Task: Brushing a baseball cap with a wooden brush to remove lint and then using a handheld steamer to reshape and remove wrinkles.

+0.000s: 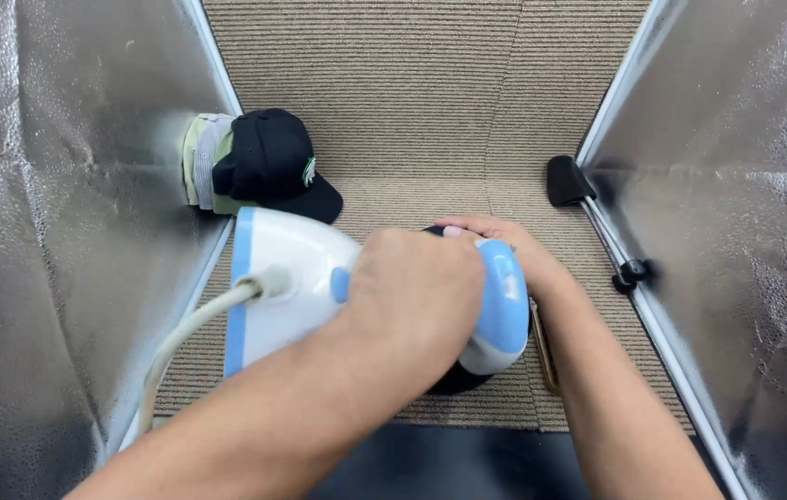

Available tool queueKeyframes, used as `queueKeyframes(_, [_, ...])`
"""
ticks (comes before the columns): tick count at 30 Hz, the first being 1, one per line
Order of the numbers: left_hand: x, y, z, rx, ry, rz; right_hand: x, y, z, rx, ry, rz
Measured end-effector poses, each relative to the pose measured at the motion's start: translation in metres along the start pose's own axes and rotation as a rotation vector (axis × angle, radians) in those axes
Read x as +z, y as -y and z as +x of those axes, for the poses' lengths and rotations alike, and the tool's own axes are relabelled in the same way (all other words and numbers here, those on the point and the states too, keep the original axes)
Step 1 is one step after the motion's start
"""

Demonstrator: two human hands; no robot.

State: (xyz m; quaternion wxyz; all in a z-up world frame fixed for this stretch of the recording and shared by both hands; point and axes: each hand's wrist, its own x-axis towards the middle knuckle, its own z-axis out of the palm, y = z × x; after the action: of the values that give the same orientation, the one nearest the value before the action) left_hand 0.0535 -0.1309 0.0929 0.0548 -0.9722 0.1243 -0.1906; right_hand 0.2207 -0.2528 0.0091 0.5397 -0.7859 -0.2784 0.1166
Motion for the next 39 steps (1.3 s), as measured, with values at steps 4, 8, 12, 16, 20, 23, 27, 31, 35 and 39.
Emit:
queueKeyframes(4, [-0.001,0.02,-0.007,0.012,-0.002,0.054,0.0,0.01,-0.004,-0.016,0.03,-0.031])
queueKeyframes(8, [-0.03,0.056,-0.048,-0.13,0.198,-0.043,0.001,0.024,-0.01,-0.04,0.01,-0.155])
queueKeyframes(12, [-0.038,0.069,-0.073,-0.267,0.369,-0.047,0.006,0.028,-0.01,-0.04,-0.006,-0.219])
queueKeyframes(16, [-0.03,0.063,-0.056,-0.19,0.253,-0.096,0.005,0.025,-0.01,-0.064,-0.01,-0.235])
queueKeyframes(20, [-0.021,0.069,-0.069,-0.29,0.274,-0.238,0.003,0.022,-0.013,-0.085,-0.001,-0.197])
queueKeyframes(23, [-0.01,0.076,-0.096,-0.475,0.375,-0.363,-0.003,0.019,-0.01,-0.097,-0.007,-0.175])
queueKeyframes(27, [0.019,0.071,-0.116,-0.806,0.493,-0.558,-0.001,0.036,-0.001,0.13,0.073,-0.234])
queueKeyframes(31, [0.017,0.055,-0.127,-0.897,0.483,-0.75,0.0,0.06,-0.008,0.272,0.066,-0.184])
queueKeyframes(35, [0.01,0.049,-0.139,-0.953,0.518,-0.756,0.005,0.078,-0.007,0.312,0.172,-0.124])
queueKeyframes(39, [0.012,0.065,-0.126,-0.883,0.484,-0.655,0.024,0.134,-0.028,0.444,0.232,-0.395])
